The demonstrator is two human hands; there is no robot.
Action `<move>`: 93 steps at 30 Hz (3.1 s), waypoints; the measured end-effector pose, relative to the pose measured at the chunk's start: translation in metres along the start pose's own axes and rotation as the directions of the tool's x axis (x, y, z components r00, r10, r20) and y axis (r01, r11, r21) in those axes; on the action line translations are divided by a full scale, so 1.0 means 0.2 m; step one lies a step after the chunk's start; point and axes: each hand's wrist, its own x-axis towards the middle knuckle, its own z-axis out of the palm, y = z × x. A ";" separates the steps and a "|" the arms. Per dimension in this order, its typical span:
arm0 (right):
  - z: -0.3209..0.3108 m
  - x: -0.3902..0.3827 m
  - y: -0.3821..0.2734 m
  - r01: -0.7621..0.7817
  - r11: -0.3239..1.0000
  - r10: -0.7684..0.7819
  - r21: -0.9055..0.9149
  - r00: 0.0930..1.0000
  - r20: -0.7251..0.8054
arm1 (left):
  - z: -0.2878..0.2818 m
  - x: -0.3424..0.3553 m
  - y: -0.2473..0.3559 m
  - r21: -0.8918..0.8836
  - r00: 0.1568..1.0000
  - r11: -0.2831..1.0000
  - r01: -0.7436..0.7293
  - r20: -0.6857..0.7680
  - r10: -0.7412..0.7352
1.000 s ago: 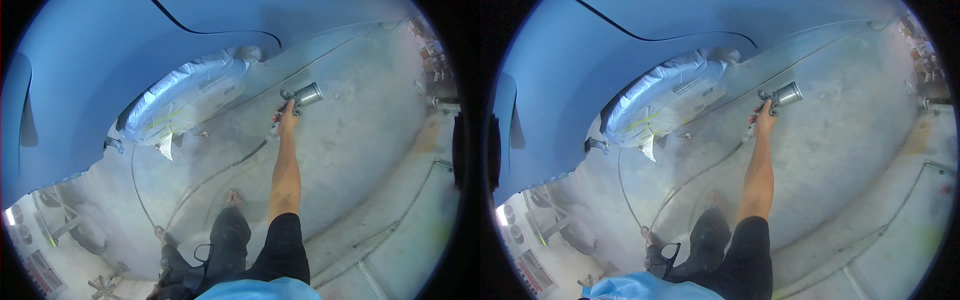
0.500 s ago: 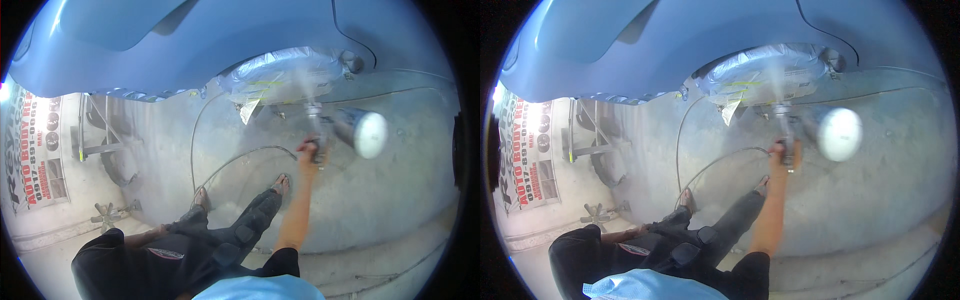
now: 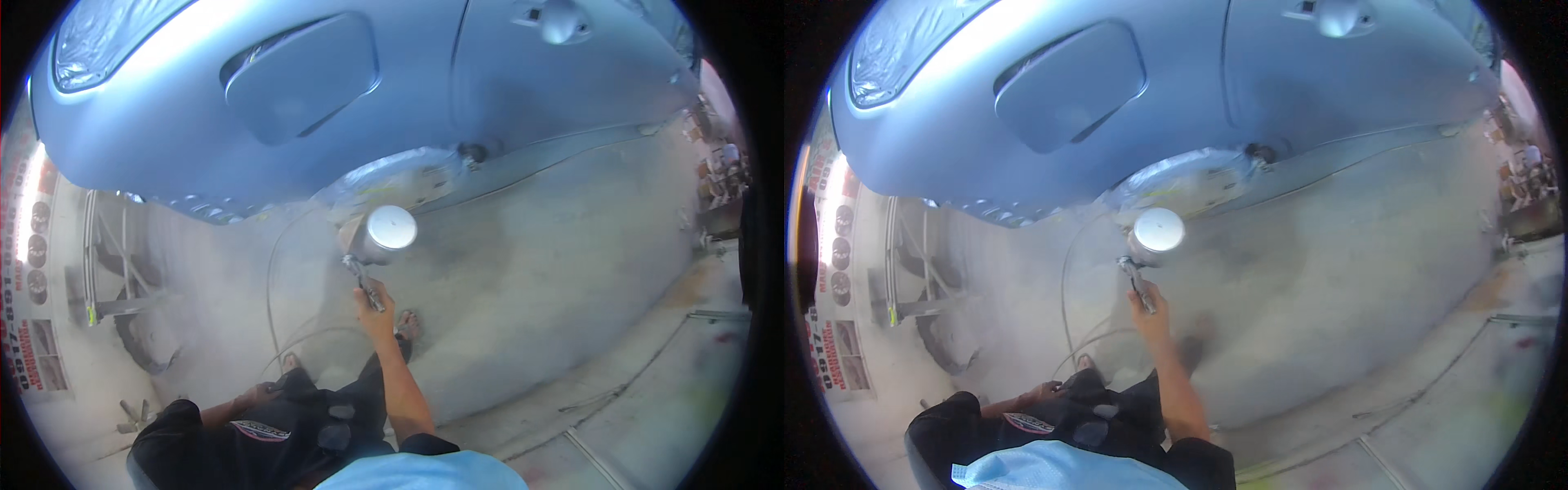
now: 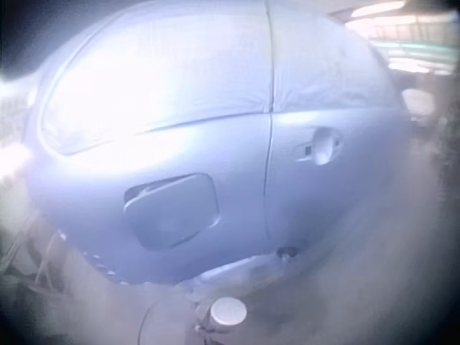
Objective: The person spray paints a light blue car using a spray gun, covering the rear panels, trunk area, and sides while holding the air hose by hand to keep it clear of the wet paint.
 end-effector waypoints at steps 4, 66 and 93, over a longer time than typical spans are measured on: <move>-0.27 -0.06 -0.53 -0.067 0.998 0.067 0.002 0.983 -0.171 | -0.01 0.03 0.59 0.147 0.933 0.946 -0.289 -0.178 0.313; -3.34 1.74 0.70 -0.028 0.931 0.094 0.365 0.982 -0.163 | 0.59 0.21 3.56 -0.094 0.909 0.954 0.284 -0.290 -0.299; -5.01 2.70 0.24 0.333 0.926 -0.025 0.176 0.521 -0.853 | 0.89 0.54 4.20 0.112 0.982 0.993 -0.029 -0.180 0.049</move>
